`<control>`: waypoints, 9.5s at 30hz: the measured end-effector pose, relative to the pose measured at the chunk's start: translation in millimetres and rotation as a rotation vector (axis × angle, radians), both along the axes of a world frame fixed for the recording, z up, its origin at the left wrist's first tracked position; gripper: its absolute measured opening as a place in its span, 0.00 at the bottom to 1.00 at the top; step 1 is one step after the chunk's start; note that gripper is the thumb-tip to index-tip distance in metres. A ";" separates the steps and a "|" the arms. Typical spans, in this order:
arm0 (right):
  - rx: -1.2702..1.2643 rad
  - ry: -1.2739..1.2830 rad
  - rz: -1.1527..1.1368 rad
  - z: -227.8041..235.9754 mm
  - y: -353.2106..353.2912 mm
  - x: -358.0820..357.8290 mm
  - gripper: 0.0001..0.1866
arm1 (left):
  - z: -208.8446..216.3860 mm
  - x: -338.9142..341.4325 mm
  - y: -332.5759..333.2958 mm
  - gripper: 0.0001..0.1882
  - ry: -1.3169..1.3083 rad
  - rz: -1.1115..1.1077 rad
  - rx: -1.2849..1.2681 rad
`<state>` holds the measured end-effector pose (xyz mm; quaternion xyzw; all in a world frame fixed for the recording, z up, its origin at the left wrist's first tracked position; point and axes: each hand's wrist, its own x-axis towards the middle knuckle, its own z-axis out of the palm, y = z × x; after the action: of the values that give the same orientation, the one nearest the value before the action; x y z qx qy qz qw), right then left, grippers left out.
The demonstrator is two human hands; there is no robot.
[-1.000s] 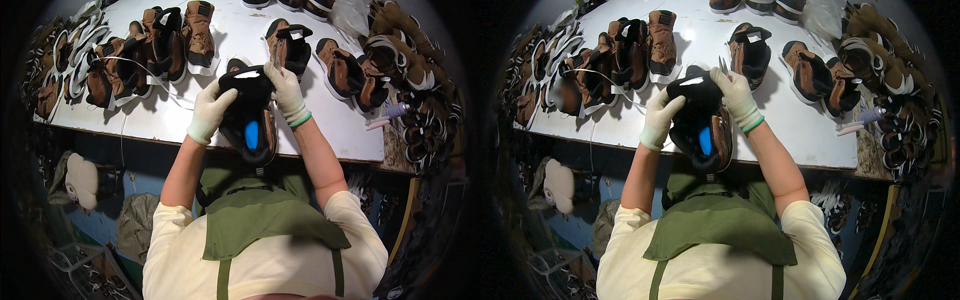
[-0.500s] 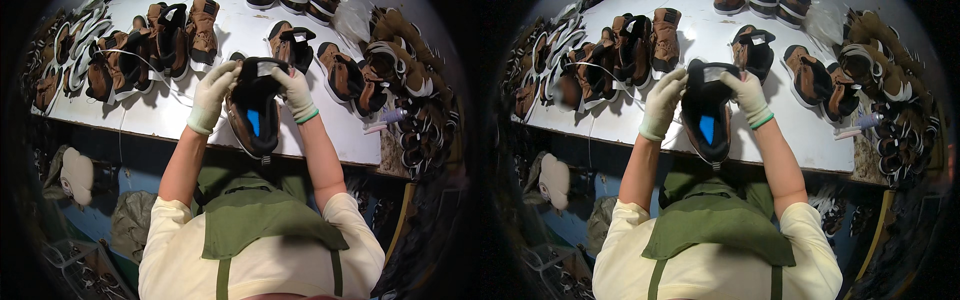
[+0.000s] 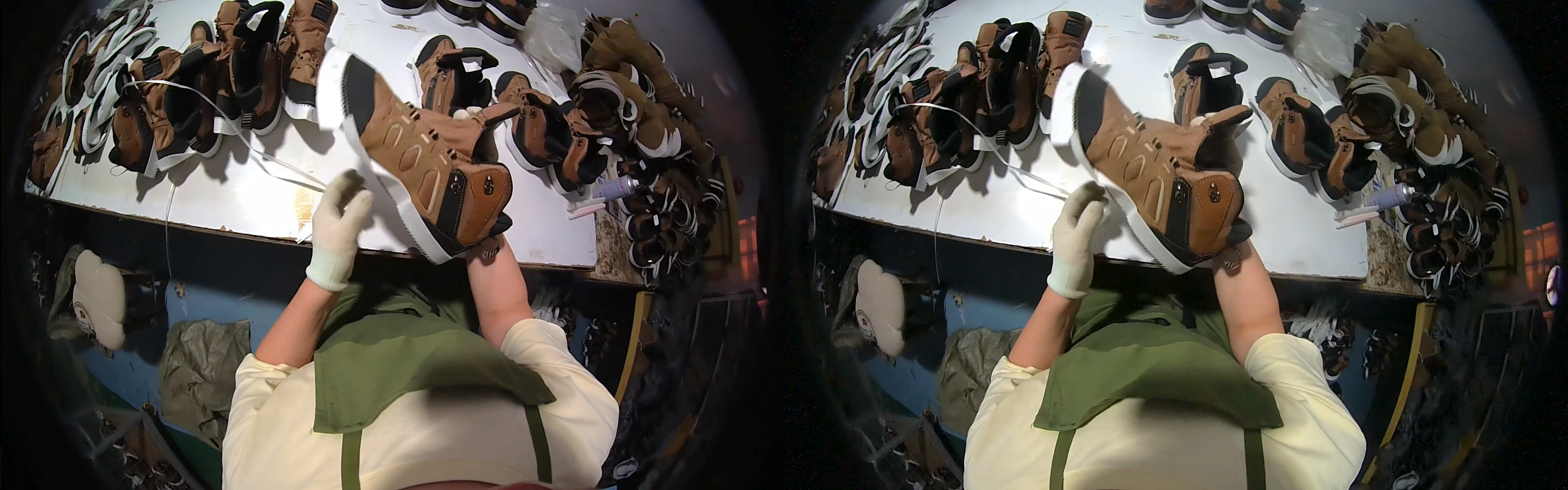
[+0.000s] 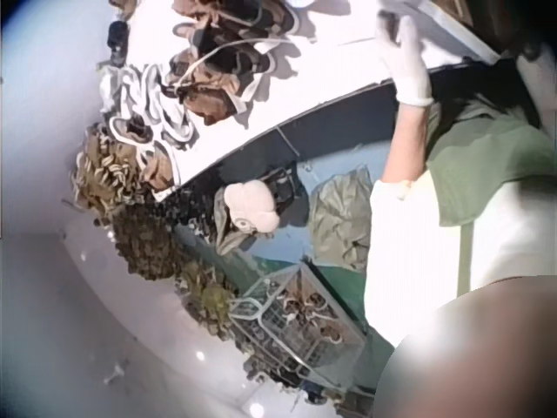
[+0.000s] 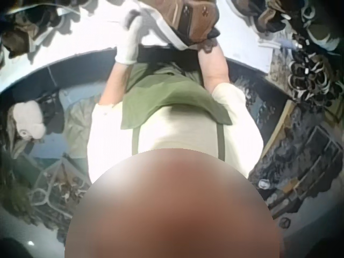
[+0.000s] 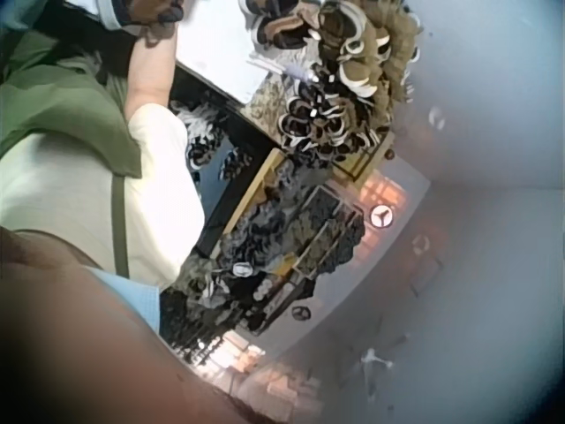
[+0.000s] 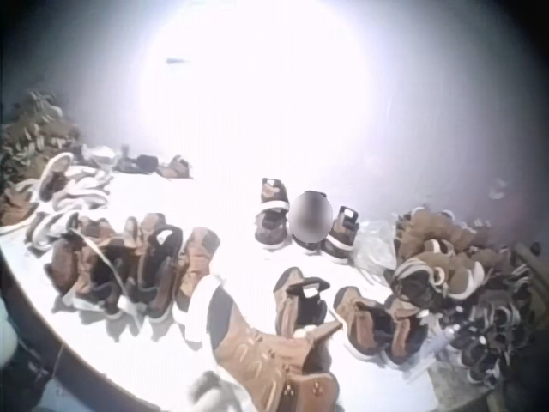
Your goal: The person assembles brown high-top shoes by inserting blue insoles, attaching white midsole strips, and using a utility knife to trim excess material. The person handles multiple shoes on a white workbench, rotating each shoe to fit parts and cut edges.
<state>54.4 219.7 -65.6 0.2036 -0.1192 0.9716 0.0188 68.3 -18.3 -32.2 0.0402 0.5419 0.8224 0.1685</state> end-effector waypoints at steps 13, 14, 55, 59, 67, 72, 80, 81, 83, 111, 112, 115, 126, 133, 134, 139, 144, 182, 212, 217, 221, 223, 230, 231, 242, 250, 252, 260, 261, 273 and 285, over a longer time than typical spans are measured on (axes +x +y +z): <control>0.044 0.023 -0.093 -1.7 -0.3 0.6 0.20 | 26.5 10.5 18.7 0.18 -0.083 -0.172 0.209; 0.078 0.004 -0.120 0.4 2.8 -0.8 0.21 | 27.4 10.5 19.2 0.19 -0.073 -0.171 0.246; 1.625 -0.471 -0.399 167.4 -34.9 57.5 0.18 | 71.9 -72.3 20.9 0.09 0.910 -0.399 -0.493; 1.690 -0.309 -0.332 178.5 -39.0 47.7 0.14 | 66.2 -72.1 12.0 0.08 1.003 -0.340 -0.493; 2.236 0.400 -0.404 189.8 -32.8 13.9 0.08 | 56.6 -67.1 -0.8 0.06 1.072 -0.257 -0.469; 2.266 -0.133 -0.039 206.8 -51.3 6.0 0.14 | 43.4 -61.3 -8.1 0.06 1.065 -0.208 -0.467; 2.555 0.139 0.024 208.5 -63.6 3.7 0.17 | 29.7 -50.2 -11.9 0.07 1.052 -0.122 -0.358; 2.581 0.151 0.028 210.2 -64.5 4.2 0.17 | 27.4 -49.0 -12.2 0.08 1.049 -0.120 -0.349; 2.588 -0.001 0.054 219.8 -72.8 5.1 0.18 | 23.8 -47.9 -14.0 0.08 1.041 -0.119 -0.342; 2.739 0.427 -0.040 204.6 -76.6 -3.2 0.15 | 11.8 -47.2 -14.0 0.08 1.045 -0.011 -0.246; 2.737 0.400 -0.009 205.3 -76.8 -5.1 0.15 | 12.1 -47.6 -13.7 0.08 1.057 -0.007 -0.249; 2.732 0.344 0.049 205.1 -77.0 -8.0 0.15 | 11.5 -49.0 -12.7 0.09 1.063 -0.024 -0.234; 2.703 0.179 0.153 201.1 -76.6 -12.5 0.09 | 14.9 -48.9 -12.5 0.08 1.083 -0.048 -0.261; 2.676 0.213 0.112 199.0 -72.8 -12.4 0.11 | 17.5 -48.8 -12.1 0.08 1.087 -0.067 -0.284; 2.671 0.171 0.124 198.9 -73.5 -12.4 0.10 | 18.2 -48.7 -12.1 0.09 1.087 -0.069 -0.288; 2.694 0.158 0.119 198.3 -75.3 -13.3 0.11 | 18.9 -48.9 -12.2 0.09 1.091 -0.072 -0.294; 2.681 0.293 0.092 195.3 -70.6 -14.1 0.13 | 17.8 -49.3 -12.8 0.08 1.091 -0.085 -0.304; 2.255 0.584 -0.757 144.9 -52.8 45.7 0.21 | 6.1 2.1 -71.6 0.30 0.673 -0.168 -0.368; 1.370 -0.567 -0.838 79.6 -12.0 33.4 0.13 | 9.9 5.2 5.9 0.10 -0.012 -0.171 0.121; 1.284 -0.544 -1.146 79.1 -29.7 59.5 0.12 | -6.0 -0.5 1.9 0.13 -0.119 -0.228 0.225; 1.368 -0.591 -1.087 77.9 -38.6 79.1 0.11 | -6.9 -0.8 3.4 0.14 -0.155 -0.248 0.261; 1.447 -0.684 -0.989 78.3 -42.2 86.7 0.11 | -4.6 1.4 3.9 0.15 -0.148 -0.261 0.297; 1.398 -0.407 -0.814 84.9 -52.9 96.9 0.17 | -18.9 1.0 7.7 0.10 -0.132 -0.282 0.366; 1.403 -0.436 -0.715 92.1 -55.6 99.7 0.21 | -21.9 -0.2 6.9 0.11 -0.123 -0.298 0.364; 1.442 -0.375 -0.766 86.5 -57.0 108.6 0.20 | 8.6 -11.0 15.6 0.21 -0.053 -0.163 0.263; 1.495 -0.315 -0.805 81.2 -56.9 111.2 0.20 | 1.8 -13.1 7.9 0.22 -0.027 -0.182 0.312; 1.507 -0.322 -0.811 79.9 -55.9 111.9 0.21 | 1.8 -12.1 8.9 0.24 -0.010 -0.195 0.363; 1.490 -0.329 -0.796 83.7 -63.4 110.6 0.20 | 1.3 -15.9 5.0 0.22 -0.208 -0.285 0.565; 1.490 -0.337 -0.786 84.9 -64.8 109.6 0.20 | -2.6 -17.4 5.8 0.22 -0.225 -0.278 0.579; 1.491 -0.429 -0.772 88.1 -70.3 101.5 0.18 | -11.0 -23.5 10.8 0.20 -0.236 -0.212 0.637; 1.435 -0.524 -0.737 84.8 -59.3 94.7 0.17 | -13.7 -25.7 13.6 0.20 -0.312 -0.257 0.737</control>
<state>149.1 160.4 19.2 -0.1174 -0.7661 0.6080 0.1722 42.5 -4.7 -45.9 0.0402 0.1702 0.9297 0.3241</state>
